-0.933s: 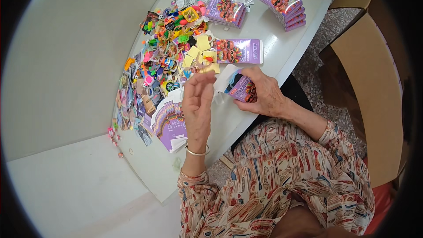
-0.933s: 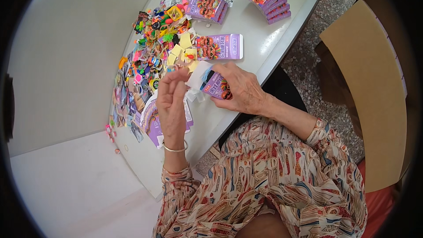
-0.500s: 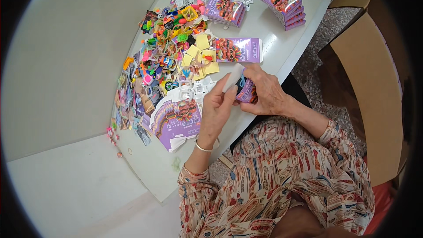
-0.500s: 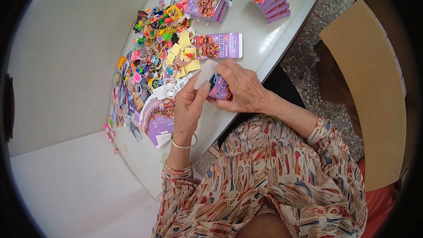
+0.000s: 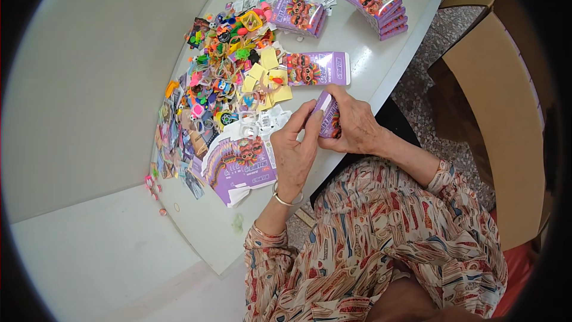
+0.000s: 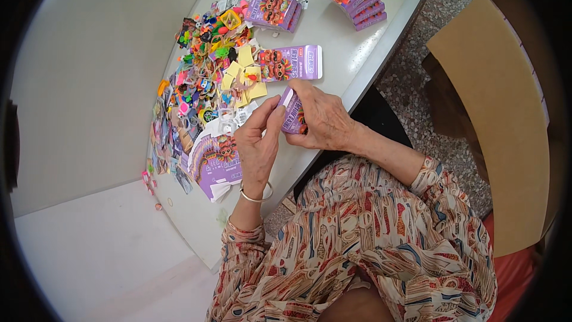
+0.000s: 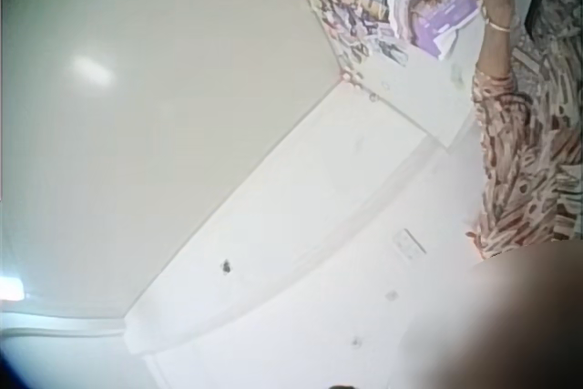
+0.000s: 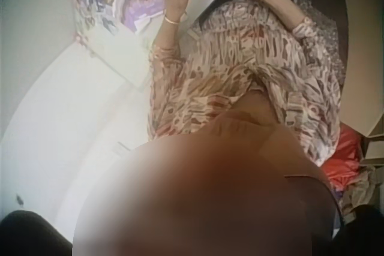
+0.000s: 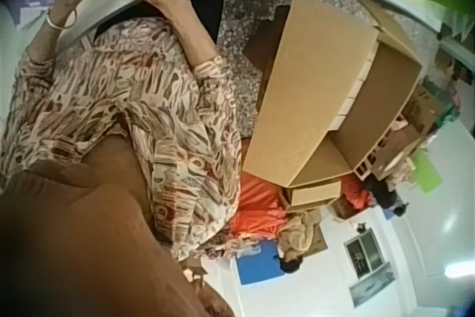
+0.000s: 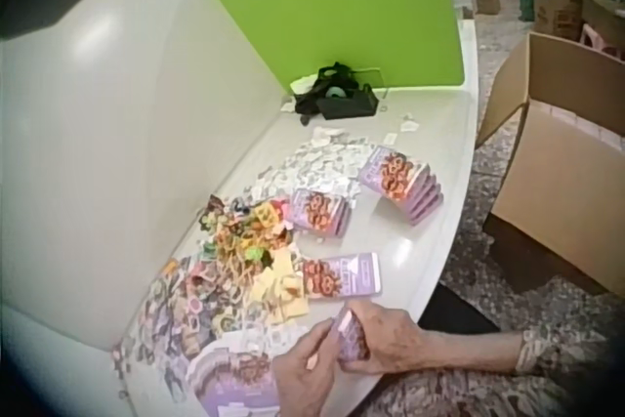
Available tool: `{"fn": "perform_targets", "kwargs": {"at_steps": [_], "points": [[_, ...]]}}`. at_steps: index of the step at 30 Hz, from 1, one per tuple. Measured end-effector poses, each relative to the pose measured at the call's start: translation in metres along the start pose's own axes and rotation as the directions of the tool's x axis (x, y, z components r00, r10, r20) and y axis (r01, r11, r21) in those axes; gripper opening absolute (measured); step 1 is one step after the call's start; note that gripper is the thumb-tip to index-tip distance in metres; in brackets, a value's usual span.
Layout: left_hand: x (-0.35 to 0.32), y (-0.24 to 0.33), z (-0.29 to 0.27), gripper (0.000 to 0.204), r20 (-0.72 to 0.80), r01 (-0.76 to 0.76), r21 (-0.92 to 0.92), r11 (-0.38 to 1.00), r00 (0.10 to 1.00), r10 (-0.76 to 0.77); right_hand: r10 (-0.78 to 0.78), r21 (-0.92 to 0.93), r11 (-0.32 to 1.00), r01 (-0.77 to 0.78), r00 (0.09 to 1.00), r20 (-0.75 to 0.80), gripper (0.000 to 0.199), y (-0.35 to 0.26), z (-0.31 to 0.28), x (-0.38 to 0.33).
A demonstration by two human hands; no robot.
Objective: Sorting colorful decorative cards and placing them into small purple packaging boxes.
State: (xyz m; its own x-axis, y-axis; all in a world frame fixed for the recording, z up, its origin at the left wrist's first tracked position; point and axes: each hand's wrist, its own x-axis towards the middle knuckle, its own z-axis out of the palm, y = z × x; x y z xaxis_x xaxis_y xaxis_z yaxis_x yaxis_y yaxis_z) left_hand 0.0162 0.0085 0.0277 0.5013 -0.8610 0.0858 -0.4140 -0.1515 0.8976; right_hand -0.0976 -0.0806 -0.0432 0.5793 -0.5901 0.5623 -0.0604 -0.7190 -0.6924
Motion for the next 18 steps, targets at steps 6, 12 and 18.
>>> {"fn": "perform_targets", "kwargs": {"at_steps": [6,12,18], "points": [[0.004,-0.002,0.002,0.023,-0.043,0.040,-0.013,0.999,0.998,-0.040,0.000,-0.003,1.000,0.000,1.000,0.009,0.086,0.002,0.000,-0.002],[-0.001,0.008,-0.001,0.030,0.114,-0.224,0.348,0.910,0.974,0.196,-0.010,-0.011,1.000,0.010,1.000,0.016,0.090,0.005,0.002,-0.004],[-0.015,0.001,0.011,0.048,0.181,-0.450,0.549,0.705,0.887,0.426,-0.037,0.013,0.999,0.036,0.999,0.034,0.092,0.006,0.000,-0.005]]}}
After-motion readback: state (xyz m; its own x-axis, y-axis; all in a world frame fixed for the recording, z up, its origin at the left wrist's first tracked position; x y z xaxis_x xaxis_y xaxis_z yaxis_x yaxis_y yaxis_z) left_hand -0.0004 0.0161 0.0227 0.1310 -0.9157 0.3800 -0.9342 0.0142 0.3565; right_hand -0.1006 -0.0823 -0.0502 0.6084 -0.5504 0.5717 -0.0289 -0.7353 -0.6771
